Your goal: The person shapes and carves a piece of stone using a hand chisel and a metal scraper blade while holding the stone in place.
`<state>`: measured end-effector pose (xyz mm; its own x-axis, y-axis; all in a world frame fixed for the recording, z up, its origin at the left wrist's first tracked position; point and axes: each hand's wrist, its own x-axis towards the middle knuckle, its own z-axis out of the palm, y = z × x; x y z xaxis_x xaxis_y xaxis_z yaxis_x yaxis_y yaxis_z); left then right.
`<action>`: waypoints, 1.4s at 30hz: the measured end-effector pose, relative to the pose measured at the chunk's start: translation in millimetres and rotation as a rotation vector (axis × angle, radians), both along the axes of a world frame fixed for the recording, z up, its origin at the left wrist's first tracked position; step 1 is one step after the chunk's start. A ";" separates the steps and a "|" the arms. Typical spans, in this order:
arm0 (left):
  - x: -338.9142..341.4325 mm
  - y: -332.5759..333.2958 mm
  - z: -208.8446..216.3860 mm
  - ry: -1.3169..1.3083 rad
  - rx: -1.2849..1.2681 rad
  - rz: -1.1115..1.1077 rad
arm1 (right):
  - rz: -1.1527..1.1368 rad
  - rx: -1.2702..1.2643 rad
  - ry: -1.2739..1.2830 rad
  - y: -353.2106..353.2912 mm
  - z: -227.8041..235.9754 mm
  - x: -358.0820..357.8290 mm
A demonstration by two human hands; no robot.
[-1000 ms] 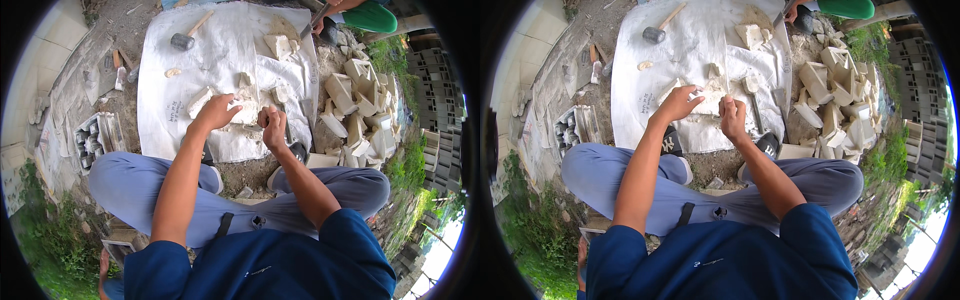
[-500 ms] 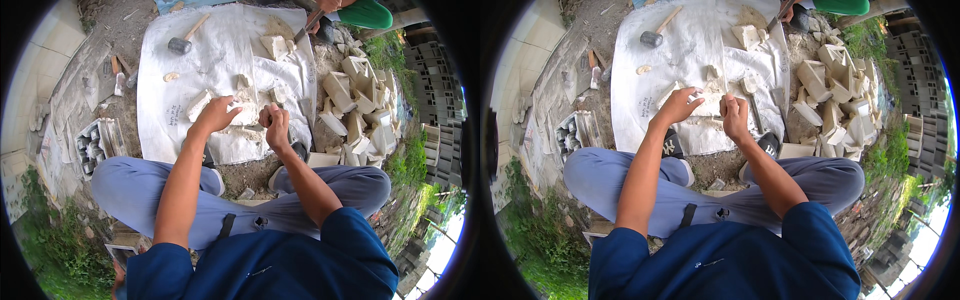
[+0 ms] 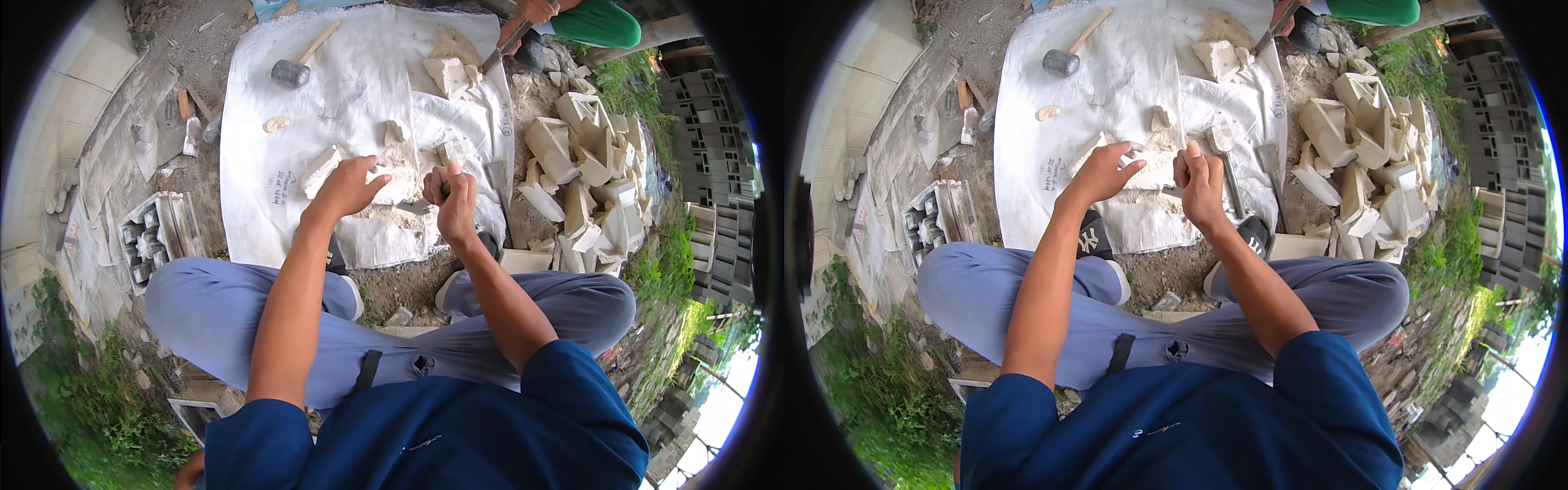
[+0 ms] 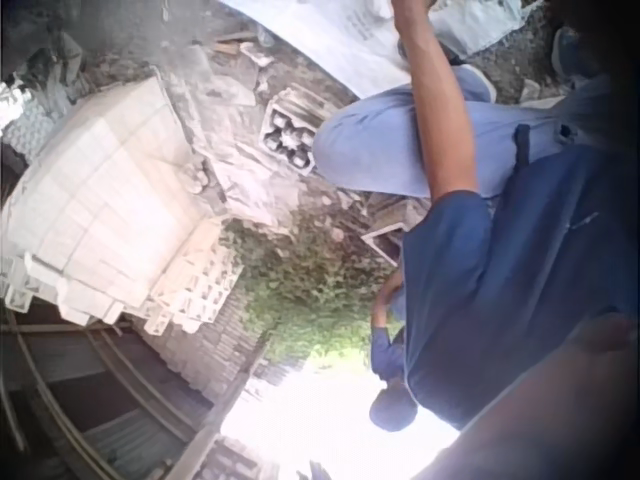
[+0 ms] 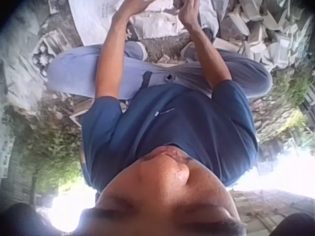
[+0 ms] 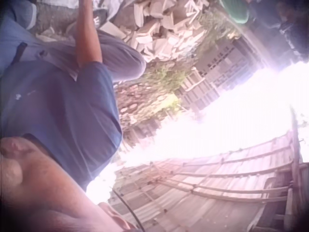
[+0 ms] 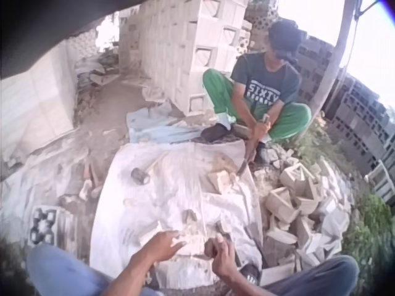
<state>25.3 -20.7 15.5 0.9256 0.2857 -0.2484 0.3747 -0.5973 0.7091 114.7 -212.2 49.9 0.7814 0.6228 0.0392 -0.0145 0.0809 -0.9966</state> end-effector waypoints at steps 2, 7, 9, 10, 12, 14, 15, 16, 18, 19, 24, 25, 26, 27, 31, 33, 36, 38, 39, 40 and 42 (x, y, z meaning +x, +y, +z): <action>3.9 -0.1 8.8 -0.028 -0.003 -0.038 | -0.015 -0.029 -0.007 -0.2 22.6 5.1; 14.9 -10.1 12.5 -0.009 -0.029 -0.055 | 0.042 -0.051 -0.032 -19.4 -45.2 13.6; 10.7 -3.2 7.9 0.040 -0.004 -0.046 | 0.045 -0.111 -0.001 -11.0 -39.1 9.4; 9.1 0.1 5.5 0.029 -0.002 -0.039 | 0.044 -0.106 -0.001 -7.5 -35.5 10.4; 1.2 -1.2 3.2 0.015 -0.003 -0.009 | -0.008 -0.068 0.029 -4.5 -22.1 9.6; 4.5 -0.9 11.6 -0.005 -0.039 -0.012 | -0.004 -0.055 0.030 -6.3 2.7 12.0; 2.7 -2.2 12.9 -0.022 -0.069 -0.010 | 0.005 -0.037 0.036 -6.8 16.1 10.5; 1.4 -4.1 14.2 -0.014 -0.073 0.003 | 0.020 0.012 0.060 -6.5 24.7 9.1; 11.2 -6.6 16.6 -0.042 0.029 -0.058 | 0.006 0.025 0.068 -12.1 4.6 13.6; 14.0 -8.5 17.3 -0.048 0.027 -0.064 | -0.011 0.040 0.079 -17.0 -11.8 15.0; 9.6 -4.5 8.0 0.036 -0.016 -0.041 | 0.033 -0.049 0.058 -6.0 -31.8 1.2; 6.9 -3.9 6.4 0.040 -0.018 -0.047 | 0.027 -0.050 0.061 -6.4 -25.6 0.0; 5.2 -0.8 7.0 0.037 -0.008 -0.040 | 0.012 -0.016 0.075 -3.0 -14.4 1.5; 2.6 -1.5 7.6 0.039 -0.004 -0.028 | 0.002 0.013 0.095 -2.4 -1.4 3.0; 3.8 -2.9 15.1 -0.003 -0.008 -0.036 | 0.105 0.072 0.195 -11.9 22.5 16.1; 13.8 -7.2 16.8 -0.004 -0.013 -0.052 | 0.090 -0.019 0.003 -19.9 -11.3 18.8; 11.3 -5.3 6.7 0.040 -0.014 -0.039 | 0.169 0.002 -0.002 -15.0 -40.7 10.6; 5.1 -5.5 2.0 0.037 -0.022 -0.024 | 0.140 -0.031 0.040 -13.2 -34.3 5.7; 3.9 -3.6 2.6 0.032 -0.032 0.000 | 0.120 -0.008 0.041 -10.7 -23.2 5.1; 3.8 -0.4 2.7 0.033 -0.028 -0.004 | 0.100 0.015 0.043 -7.3 -12.5 5.4; 1.3 -1.5 2.3 0.007 0.007 0.011 | 0.130 0.025 0.012 -7.8 13.8 9.7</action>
